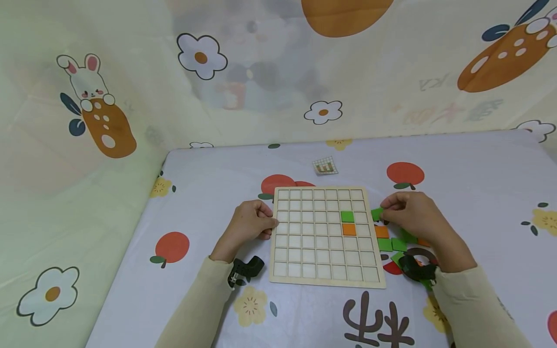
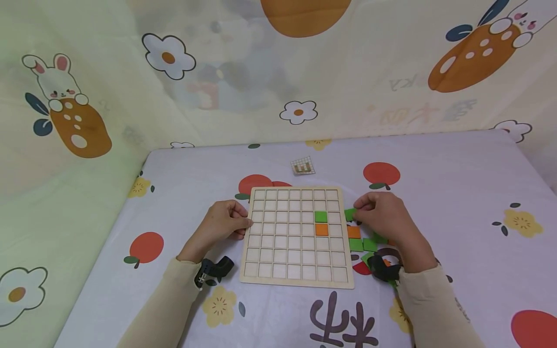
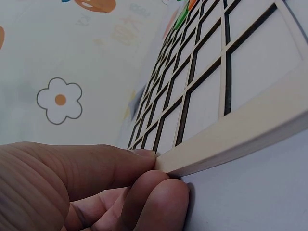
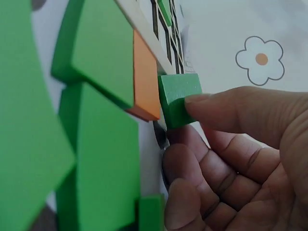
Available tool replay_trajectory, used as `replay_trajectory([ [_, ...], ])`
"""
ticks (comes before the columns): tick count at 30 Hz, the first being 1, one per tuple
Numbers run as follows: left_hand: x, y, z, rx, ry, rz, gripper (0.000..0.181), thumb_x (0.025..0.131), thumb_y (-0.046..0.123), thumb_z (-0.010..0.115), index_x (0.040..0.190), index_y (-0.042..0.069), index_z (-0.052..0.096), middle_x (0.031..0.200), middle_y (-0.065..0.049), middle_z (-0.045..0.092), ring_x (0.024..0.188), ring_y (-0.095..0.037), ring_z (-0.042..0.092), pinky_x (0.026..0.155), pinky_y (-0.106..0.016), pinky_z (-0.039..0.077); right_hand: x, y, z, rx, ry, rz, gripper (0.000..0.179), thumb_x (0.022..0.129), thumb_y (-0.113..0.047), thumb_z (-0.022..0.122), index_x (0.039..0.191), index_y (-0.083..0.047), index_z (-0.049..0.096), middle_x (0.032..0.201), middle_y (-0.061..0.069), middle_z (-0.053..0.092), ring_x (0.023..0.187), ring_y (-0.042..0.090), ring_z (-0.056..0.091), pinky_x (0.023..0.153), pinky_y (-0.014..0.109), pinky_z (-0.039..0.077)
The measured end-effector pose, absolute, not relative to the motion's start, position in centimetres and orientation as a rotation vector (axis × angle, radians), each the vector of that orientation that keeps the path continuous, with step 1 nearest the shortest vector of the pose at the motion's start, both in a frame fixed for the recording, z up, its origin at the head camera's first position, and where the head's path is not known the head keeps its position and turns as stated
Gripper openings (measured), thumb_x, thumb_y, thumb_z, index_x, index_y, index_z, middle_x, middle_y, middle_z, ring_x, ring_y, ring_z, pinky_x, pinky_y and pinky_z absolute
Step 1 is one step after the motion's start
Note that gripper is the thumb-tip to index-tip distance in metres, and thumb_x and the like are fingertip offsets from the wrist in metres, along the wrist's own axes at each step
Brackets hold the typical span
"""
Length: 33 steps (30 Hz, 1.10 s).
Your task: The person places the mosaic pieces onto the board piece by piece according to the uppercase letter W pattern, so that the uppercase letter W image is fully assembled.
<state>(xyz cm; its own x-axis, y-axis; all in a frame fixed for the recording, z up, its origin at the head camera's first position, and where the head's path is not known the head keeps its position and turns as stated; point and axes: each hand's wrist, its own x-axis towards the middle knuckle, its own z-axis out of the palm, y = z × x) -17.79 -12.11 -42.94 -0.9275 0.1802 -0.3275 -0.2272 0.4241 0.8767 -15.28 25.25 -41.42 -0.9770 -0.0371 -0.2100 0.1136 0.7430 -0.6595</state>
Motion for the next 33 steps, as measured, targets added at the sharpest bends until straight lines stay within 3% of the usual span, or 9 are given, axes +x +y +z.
replay_trajectory([
  [10,-17.7,-12.1,-42.8,-0.045,2.309,1.507,0.017,0.089,0.001,0.079,0.094,0.000,0.064,0.076,-0.009,0.066,0.056,-0.014,0.065,0.056,-0.027,0.061,-15.0,25.3,-41.9,0.017,2.719,-1.129,0.026,0.098,-0.013,0.069,0.122,-0.002,0.072,0.094,0.009,0.069,0.089,0.027,0.057,0.059,0.025,0.049],
  [20,-17.7,-12.1,-42.9,-0.049,2.306,1.507,0.017,0.089,0.002,0.079,0.095,0.000,0.064,0.077,-0.009,0.066,0.056,-0.014,0.065,0.056,-0.027,0.061,-14.9,25.2,-41.9,-0.071,2.722,-1.111,0.035,0.090,-0.008,0.076,0.124,0.002,0.071,0.097,0.010,0.064,0.088,0.025,0.057,0.063,0.024,0.050],
  [33,-17.8,-12.1,-43.1,-0.040,2.318,1.498,0.018,0.088,0.002,0.080,0.095,0.000,0.063,0.077,-0.009,0.066,0.056,-0.014,0.065,0.055,-0.027,0.061,-14.9,24.3,-41.8,-0.032,2.790,-0.961,0.037,0.089,-0.006,0.072,0.124,0.003,0.071,0.092,0.010,0.061,0.090,0.028,0.055,0.058,0.028,0.045],
])
